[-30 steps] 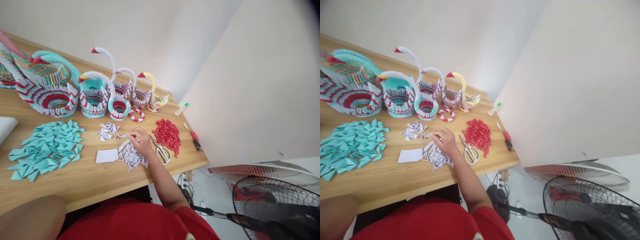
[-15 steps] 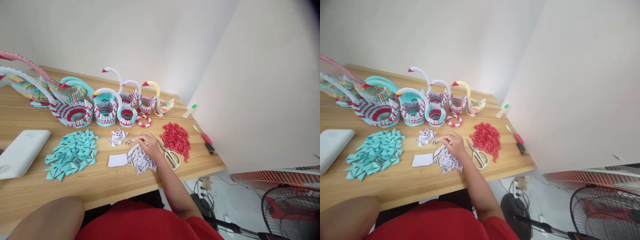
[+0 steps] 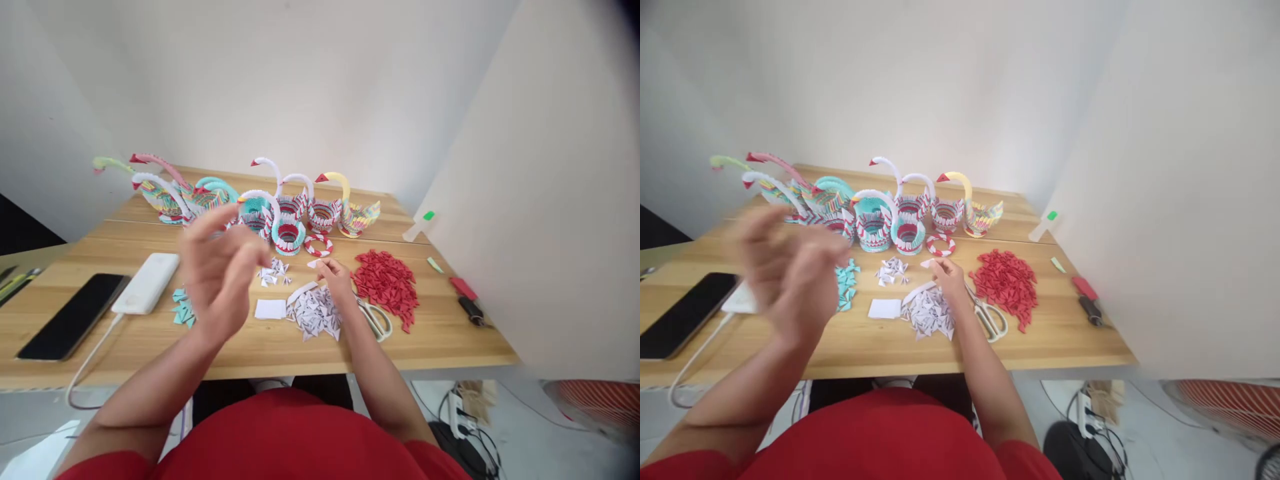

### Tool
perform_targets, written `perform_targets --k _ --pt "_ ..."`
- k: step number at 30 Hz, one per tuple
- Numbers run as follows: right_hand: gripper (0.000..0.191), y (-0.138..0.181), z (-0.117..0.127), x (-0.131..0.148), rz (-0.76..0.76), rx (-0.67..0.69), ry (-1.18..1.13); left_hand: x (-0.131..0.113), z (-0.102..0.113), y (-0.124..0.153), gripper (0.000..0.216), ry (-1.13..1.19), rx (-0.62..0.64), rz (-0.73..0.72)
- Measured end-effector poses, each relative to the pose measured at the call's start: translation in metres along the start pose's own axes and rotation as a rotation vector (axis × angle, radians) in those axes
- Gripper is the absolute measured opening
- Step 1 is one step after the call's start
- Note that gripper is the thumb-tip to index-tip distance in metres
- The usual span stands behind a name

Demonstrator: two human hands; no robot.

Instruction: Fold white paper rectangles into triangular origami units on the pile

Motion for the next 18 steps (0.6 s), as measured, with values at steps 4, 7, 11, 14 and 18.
perform_targets --k 4,7,11,14,18 --pt "0.028 0.001 -0.001 -0.006 -0.12 -0.013 -0.161 0.06 -0.047 0.037 0.023 -0.174 0.448 0.182" --pt "0.028 0.004 -0.002 -0.004 -0.115 0.006 -0.188 0.098 -0.058 0.057 0.024 -0.313 0.576 0.177" --pt "0.026 0.006 -0.003 0.001 -0.105 0.049 -0.199 0.119 -0.059 0.07 0.029 -0.311 0.61 0.272" --pt "0.026 0.007 -0.005 0.002 -0.093 0.063 -0.151 0.125 -0.062 0.073 0.03 -0.315 0.608 0.347" --pt "0.024 0.008 -0.008 0.002 -0.083 0.092 -0.096 0.134 -0.064 0.078 0.028 -0.273 0.583 0.434"
Point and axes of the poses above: each hand's wrist, its own y-axis away from the middle knuckle, its own z-axis out of the back of the hand, x = y × z, the point moved 4 cm from there along -y, towards the middle knuckle, and after that the axes turned 10 degrees about -x, right-handed, at the moved point
